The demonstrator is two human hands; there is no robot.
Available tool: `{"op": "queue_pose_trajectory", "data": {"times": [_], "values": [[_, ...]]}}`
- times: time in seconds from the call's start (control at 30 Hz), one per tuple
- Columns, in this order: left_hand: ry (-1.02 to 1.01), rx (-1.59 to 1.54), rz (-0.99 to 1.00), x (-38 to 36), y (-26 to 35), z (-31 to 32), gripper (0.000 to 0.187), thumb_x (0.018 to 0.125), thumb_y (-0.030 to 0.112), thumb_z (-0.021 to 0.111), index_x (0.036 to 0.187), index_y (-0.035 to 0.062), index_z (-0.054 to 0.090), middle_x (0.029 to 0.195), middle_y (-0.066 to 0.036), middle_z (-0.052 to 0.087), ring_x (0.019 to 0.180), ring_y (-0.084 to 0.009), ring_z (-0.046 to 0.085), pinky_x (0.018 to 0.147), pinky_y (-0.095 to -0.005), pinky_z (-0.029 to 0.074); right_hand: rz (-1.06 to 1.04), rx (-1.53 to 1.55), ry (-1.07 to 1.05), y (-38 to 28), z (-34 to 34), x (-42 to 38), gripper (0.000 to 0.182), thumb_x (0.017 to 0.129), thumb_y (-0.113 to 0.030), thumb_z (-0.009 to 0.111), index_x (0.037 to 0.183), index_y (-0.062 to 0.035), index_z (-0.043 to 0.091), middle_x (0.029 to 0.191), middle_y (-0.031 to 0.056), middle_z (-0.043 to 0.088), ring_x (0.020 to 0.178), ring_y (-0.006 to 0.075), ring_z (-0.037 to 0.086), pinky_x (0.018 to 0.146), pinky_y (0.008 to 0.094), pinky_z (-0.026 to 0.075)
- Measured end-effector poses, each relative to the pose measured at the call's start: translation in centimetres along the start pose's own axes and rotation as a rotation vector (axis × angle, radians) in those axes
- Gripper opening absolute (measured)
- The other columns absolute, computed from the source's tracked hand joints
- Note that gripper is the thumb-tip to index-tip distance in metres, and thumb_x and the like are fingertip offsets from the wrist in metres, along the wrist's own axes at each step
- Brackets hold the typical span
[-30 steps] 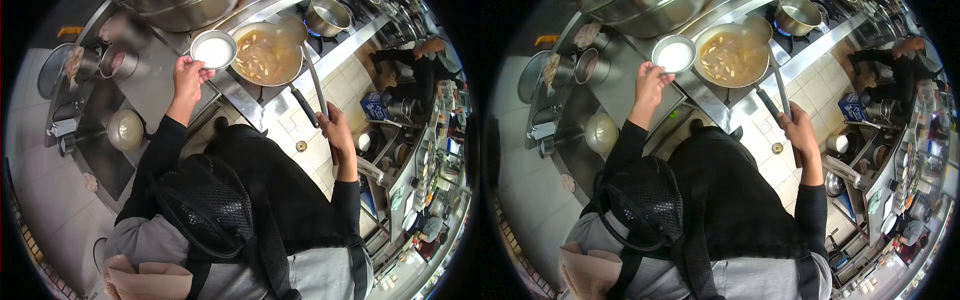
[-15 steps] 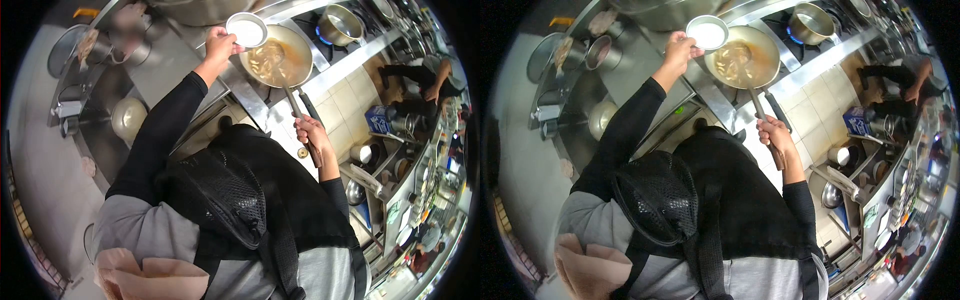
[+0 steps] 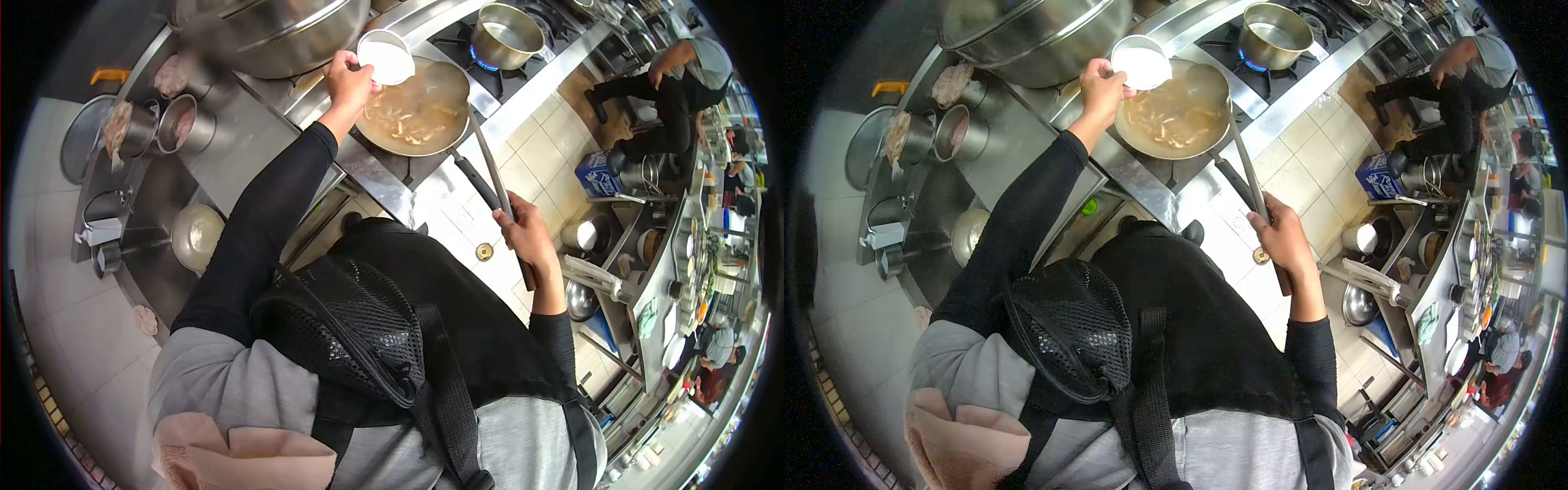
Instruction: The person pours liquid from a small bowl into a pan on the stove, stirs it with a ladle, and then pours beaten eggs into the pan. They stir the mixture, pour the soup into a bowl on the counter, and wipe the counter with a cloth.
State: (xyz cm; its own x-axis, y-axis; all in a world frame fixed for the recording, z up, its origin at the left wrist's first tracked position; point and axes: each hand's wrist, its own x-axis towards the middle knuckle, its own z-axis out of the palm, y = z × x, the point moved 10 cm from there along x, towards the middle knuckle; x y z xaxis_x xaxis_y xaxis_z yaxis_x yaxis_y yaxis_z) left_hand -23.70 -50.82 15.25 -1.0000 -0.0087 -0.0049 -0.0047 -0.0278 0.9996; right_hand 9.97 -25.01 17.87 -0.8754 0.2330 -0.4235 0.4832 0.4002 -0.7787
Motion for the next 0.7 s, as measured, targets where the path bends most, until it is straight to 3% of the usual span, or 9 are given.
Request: {"op": "queue_pose_trajectory", "data": {"times": [0.13,0.2,0.33,0.37,0.43,0.47,0.5,0.57,0.7], "values": [[0.03,0.006,0.005,-0.1,0.3,-0.3,0.025,0.079,-0.009,0.06,0.095,0.0035,0.044,0.09,-0.01,0.054,0.057,-0.0209,0.064,0.049,-0.0325,0.058,-0.218,-0.147,0.175,-2.4,-0.1,1.7,0.025,0.09,-0.01,0.065,0.109,0.0041,0.059,0.074,0.0173,0.062,0.07,0.0273,0.062,0.066,0.039,0.047],[0.006,-0.095,-0.054,-0.4,-0.2,-0.7,0.027,0.08,-0.008,0.059,0.098,0.0039,0.043,0.09,-0.01,0.054,0.06,-0.023,0.065,0.052,-0.0344,0.06,-0.275,-0.305,0.185,-2.5,0.8,3.3,0.033,0.089,-0.009,0.064,0.117,0.0038,0.057,0.087,0.0272,0.065,0.082,0.0411,0.065,0.072,0.0441,0.05],[0.009,-0.236,-0.186,-1.9,0.5,-2.3,0.03,0.081,-0.008,0.058,0.102,0.0048,0.041,0.089,-0.011,0.054,0.062,-0.0254,0.066,0.056,-0.0366,0.061,-0.302,-0.329,0.135,0.0,4.1,6.9,0.036,0.088,-0.01,0.065,0.12,0.0032,0.056,0.089,0.0289,0.064,0.087,0.0466,0.063,0.075,0.0456,0.051],[-0.009,-0.251,-0.216,-2.3,0.5,-2.8,0.031,0.081,-0.007,0.058,0.104,0.0052,0.04,0.089,-0.011,0.054,0.063,-0.0261,0.066,0.058,-0.037,0.061,-0.299,-0.307,0.101,-0.2,5.1,6.9,0.031,0.09,-0.012,0.064,0.117,0.0017,0.058,0.078,0.0215,0.065,0.073,0.0359,0.066,0.065,0.041,0.052],[-0.015,-0.263,-0.243,-3.1,0.8,-4.1,0.032,0.082,-0.007,0.058,0.105,0.0055,0.039,0.089,-0.012,0.054,0.064,-0.0268,0.066,0.059,-0.0375,0.061,0.049,0.151,-0.215,2.1,8.2,6.9,0.019,0.094,-0.013,0.062,0.106,0.0012,0.061,0.068,0.0085,0.059,0.057,0.0174,0.058,0.052,0.0315,0.047],[-0.016,-0.287,-0.269,-3.5,0.9,-4.7,0.031,0.082,-0.006,0.058,0.105,0.0059,0.04,0.09,-0.012,0.054,0.066,-0.0268,0.066,0.06,-0.0374,0.061,0.12,0.533,-0.315,2.2,9.8,6.3,0.011,0.095,-0.011,0.061,0.098,-0.0003,0.059,0.069,-0.0003,0.052,0.051,0.0041,0.045,0.045,0.0215,0.037],[-0.016,-0.311,-0.296,-4.0,0.9,-5.4,0.03,0.083,-0.005,0.058,0.104,0.0063,0.04,0.09,-0.012,0.055,0.068,-0.0268,0.066,0.061,-0.0372,0.061,0.119,0.528,-0.327,1.9,9.7,5.7,0.011,0.095,-0.011,0.061,0.098,-0.0003,0.059,0.069,-0.0003,0.052,0.051,0.0041,0.045,0.045,0.0215,0.037],[0.009,-0.317,-0.288,-4.9,1.2,-7.0,0.029,0.083,-0.004,0.058,0.103,0.0069,0.039,0.092,-0.012,0.055,0.071,-0.0266,0.066,0.063,-0.0373,0.061,0.357,0.985,-0.332,1.1,9.4,3.8,0.009,0.095,-0.009,0.061,0.094,-0.0006,0.058,0.073,0.0006,0.053,0.05,0.0036,0.043,0.043,0.0187,0.034],[0.092,-0.333,-0.306,-7.0,0.8,-10.8,0.028,0.083,-0.004,0.059,0.099,0.0077,0.039,0.09,-0.015,0.058,0.069,-0.027,0.066,0.061,-0.0388,0.062,0.284,0.834,-0.29,0.1,7.2,2.1,0.009,0.094,-0.009,0.061,0.093,-0.0012,0.057,0.074,0.0005,0.053,0.053,0.0033,0.045,0.042,0.0182,0.033]]}}
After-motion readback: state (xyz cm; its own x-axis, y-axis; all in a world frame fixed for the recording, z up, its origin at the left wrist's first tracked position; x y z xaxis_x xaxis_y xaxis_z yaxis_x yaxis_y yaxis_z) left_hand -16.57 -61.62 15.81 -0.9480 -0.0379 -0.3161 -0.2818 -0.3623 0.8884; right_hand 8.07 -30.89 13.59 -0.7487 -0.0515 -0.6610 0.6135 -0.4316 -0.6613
